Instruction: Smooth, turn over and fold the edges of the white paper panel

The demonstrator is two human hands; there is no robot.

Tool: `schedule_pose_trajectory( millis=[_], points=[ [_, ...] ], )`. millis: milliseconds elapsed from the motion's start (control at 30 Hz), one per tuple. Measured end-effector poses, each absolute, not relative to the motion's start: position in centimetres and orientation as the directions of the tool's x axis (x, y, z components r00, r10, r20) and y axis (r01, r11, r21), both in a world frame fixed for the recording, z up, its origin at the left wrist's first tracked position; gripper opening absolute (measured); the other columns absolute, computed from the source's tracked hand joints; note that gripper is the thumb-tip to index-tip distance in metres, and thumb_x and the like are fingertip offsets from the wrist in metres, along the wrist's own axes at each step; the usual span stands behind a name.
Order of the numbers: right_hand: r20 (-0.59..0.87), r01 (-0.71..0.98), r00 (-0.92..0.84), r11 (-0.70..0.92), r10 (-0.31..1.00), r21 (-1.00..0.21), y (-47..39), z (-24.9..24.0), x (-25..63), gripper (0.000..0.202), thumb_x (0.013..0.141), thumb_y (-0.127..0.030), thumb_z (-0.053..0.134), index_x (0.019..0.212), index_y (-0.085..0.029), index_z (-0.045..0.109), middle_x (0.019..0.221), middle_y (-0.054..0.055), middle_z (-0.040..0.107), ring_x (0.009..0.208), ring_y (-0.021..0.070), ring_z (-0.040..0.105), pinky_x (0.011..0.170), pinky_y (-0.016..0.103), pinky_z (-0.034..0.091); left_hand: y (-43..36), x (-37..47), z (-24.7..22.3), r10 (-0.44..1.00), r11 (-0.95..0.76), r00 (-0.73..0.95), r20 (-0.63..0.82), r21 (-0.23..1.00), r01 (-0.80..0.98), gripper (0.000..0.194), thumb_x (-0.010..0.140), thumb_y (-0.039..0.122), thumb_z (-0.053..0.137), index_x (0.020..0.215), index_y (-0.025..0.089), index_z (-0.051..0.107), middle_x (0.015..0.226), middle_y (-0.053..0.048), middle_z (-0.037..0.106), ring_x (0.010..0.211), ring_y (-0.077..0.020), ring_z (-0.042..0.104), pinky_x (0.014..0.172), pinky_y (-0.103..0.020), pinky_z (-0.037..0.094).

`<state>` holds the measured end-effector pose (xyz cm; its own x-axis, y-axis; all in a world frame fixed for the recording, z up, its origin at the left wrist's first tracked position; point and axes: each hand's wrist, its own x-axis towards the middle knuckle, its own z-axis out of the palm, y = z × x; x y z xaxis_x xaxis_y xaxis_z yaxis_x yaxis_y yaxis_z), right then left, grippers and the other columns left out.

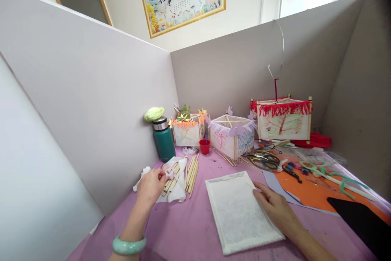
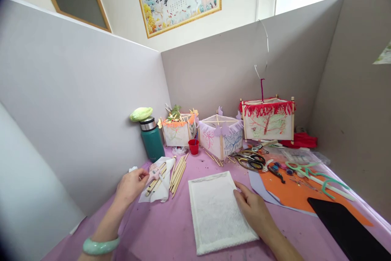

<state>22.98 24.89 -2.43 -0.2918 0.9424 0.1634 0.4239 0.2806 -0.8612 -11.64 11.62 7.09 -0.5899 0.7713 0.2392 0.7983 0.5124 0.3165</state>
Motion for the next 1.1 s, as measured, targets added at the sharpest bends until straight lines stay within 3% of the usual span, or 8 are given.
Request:
schedule_pose_trajectory(
  millis=[167,267,367,500,667,800,1000,1100],
  points=[
    [0.123,-0.007,-0.166,0.123,0.978,-0.992,24.6,-1.2,23.0,0.060,0.072,-0.053,0.062,0.119,-0.016,0.065,0.092,0.006,0.074,0.081,0.0236,0.067,0.063,0.028,0.053,11.1,-8.3,6.5,0.859,0.327,-0.462,0.222,0.456,0.827,0.032,0.087,0.040,0.044,0.073,0.023,0.068,0.069,-0.001,0.067,0.067,-0.0171,0.060,0.060,-0.026,0.037],
    [0.129,-0.091,-0.008,0.127,0.992,-0.988,24.3,-0.3,23.0,0.058,0.069,-0.053,0.066,0.114,-0.016,0.068,0.096,0.007,0.074,0.081,0.0240,0.067,0.063,0.029,0.054,10.4,-4.5,6.0,0.940,0.188,-0.340,0.030,0.787,0.588,0.046,0.088,0.052,0.037,0.074,0.021,0.067,0.053,0.000,0.058,0.051,-0.0155,0.054,0.055,-0.026,0.040],
    [0.159,-0.078,0.082,0.165,0.984,-0.983,24.3,-0.3,22.9,0.060,0.069,-0.055,0.065,0.114,-0.015,0.068,0.094,0.007,0.074,0.081,0.0243,0.067,0.062,0.029,0.054,9.9,-0.4,5.2,0.982,0.133,-0.173,-0.076,0.929,0.346,0.047,0.087,0.056,0.038,0.095,0.021,0.068,0.057,0.000,0.061,0.045,-0.0138,0.050,0.048,-0.025,0.039],
    [0.187,-0.026,0.118,0.191,0.975,-0.981,24.3,-0.9,23.1,0.067,0.073,-0.057,0.061,0.123,-0.013,0.062,0.094,0.008,0.073,0.078,0.0229,0.065,0.061,0.028,0.053,10.5,3.3,3.9,0.996,0.073,-0.057,-0.062,0.971,0.228,0.039,0.086,0.053,0.043,0.092,0.021,0.065,0.087,-0.005,0.071,0.037,-0.0078,0.044,0.038,-0.024,0.031],
    [0.241,-0.070,-0.041,0.238,0.970,-0.969,24.0,-0.9,23.4,0.068,0.084,-0.062,0.048,0.131,-0.013,0.052,0.066,0.001,0.064,0.047,0.0132,0.048,0.043,0.024,0.040,11.4,3.5,4.4,0.907,-0.071,-0.395,0.148,0.977,0.202,0.039,0.088,0.051,0.045,0.071,0.019,0.061,0.048,0.001,0.058,0.041,-0.0109,0.047,0.050,-0.025,0.041],
    [0.285,-0.143,-0.106,0.269,0.953,-0.952,23.8,-0.8,23.4,0.067,0.086,-0.065,0.041,0.126,-0.012,0.051,0.060,-0.003,0.056,0.042,0.0101,0.040,0.040,0.023,0.035,11.4,2.4,6.2,0.830,-0.182,-0.520,0.200,0.979,0.087,0.037,0.086,0.050,0.051,0.071,0.018,0.061,0.058,-0.001,0.064,0.045,-0.0109,0.050,0.058,-0.027,0.045],
    [0.247,-0.133,-0.149,0.228,0.958,-0.965,24.1,-1.0,23.5,0.062,0.086,-0.068,0.039,0.109,-0.014,0.059,0.056,-0.003,0.054,0.041,0.0100,0.040,0.041,0.023,0.032,11.9,1.9,5.7,0.850,-0.181,-0.492,0.188,0.981,0.062,0.037,0.086,0.050,0.050,0.069,0.018,0.059,0.063,-0.001,0.067,0.042,-0.0088,0.049,0.055,-0.026,0.044],
    [0.226,-0.162,-0.158,0.200,0.961,-0.966,24.2,-1.0,23.6,0.065,0.086,-0.071,0.035,0.104,-0.014,0.061,0.056,-0.003,0.054,0.041,0.0098,0.040,0.041,0.023,0.031,12.6,1.3,3.9,0.930,-0.040,-0.360,0.076,0.993,0.108,0.038,0.085,0.053,0.048,0.067,0.019,0.056,0.060,-0.001,0.065,0.037,-0.0092,0.047,0.046,-0.025,0.039]
  ],
)
